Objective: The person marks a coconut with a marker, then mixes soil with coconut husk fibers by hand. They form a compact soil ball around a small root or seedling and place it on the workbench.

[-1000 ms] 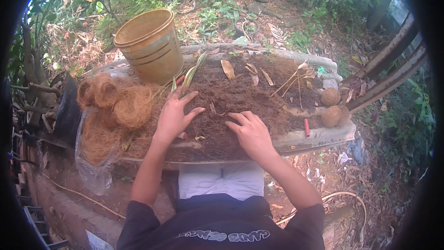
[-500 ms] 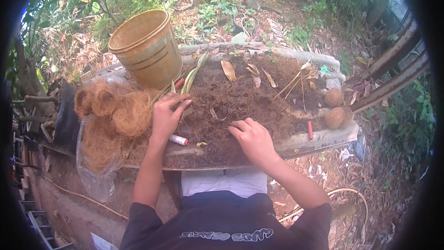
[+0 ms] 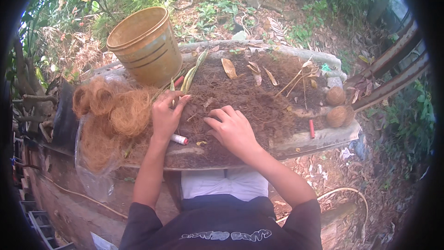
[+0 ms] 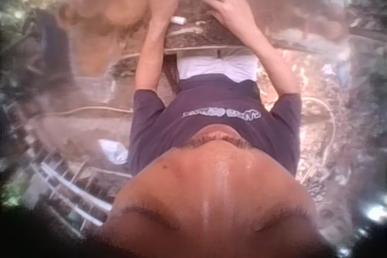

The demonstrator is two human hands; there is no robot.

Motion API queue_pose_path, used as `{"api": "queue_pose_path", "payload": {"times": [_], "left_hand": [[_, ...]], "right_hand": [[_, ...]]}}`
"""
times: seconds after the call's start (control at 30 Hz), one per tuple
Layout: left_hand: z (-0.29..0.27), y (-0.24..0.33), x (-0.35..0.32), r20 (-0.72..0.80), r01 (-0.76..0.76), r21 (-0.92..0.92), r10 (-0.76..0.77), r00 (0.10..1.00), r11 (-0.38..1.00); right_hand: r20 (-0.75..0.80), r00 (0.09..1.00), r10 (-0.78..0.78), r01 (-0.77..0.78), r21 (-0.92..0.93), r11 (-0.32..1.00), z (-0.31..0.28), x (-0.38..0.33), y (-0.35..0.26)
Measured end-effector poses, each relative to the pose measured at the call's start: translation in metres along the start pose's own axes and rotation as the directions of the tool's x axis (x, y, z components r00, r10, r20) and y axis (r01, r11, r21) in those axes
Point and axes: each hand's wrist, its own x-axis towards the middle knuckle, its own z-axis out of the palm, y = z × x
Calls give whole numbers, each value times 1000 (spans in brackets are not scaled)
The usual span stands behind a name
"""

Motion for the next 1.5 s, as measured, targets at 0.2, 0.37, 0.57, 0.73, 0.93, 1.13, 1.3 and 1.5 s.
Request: {"api": "queue_pose_path", "payload": {"times": [0.2,0.37,0.57,0.73,0.93,1.13,1.3,1.5], "left_hand": [[4,2,-3,-86,-182,2,181,980,983],[2,13,-9,-28,-171,-158,169,985,972],[14,53,-12,252,103,-461,19,968,882],[35,51,-8,346,399,-801,-200,917,445],[16,25,5,243,342,-910,-369,897,234],[18,31,-3,284,366,-877,-278,917,311],[24,22,-6,295,353,-926,-330,897,131],[31,19,-9,236,300,-883,-211,948,362]], "right_hand": [[-90,995,52,-39,144,989,-4,-1,5],[-139,959,247,-197,300,933,-12,-2,21],[-207,907,366,-249,438,864,-22,9,10],[-280,947,156,-63,315,947,-13,23,-5],[8,995,95,-95,228,969,-6,-1,2],[27,997,71,-72,21,997,4,-1,-3],[-22,994,108,-106,64,992,12,2,-2],[18,990,137,-138,113,984,8,4,-4]]}}
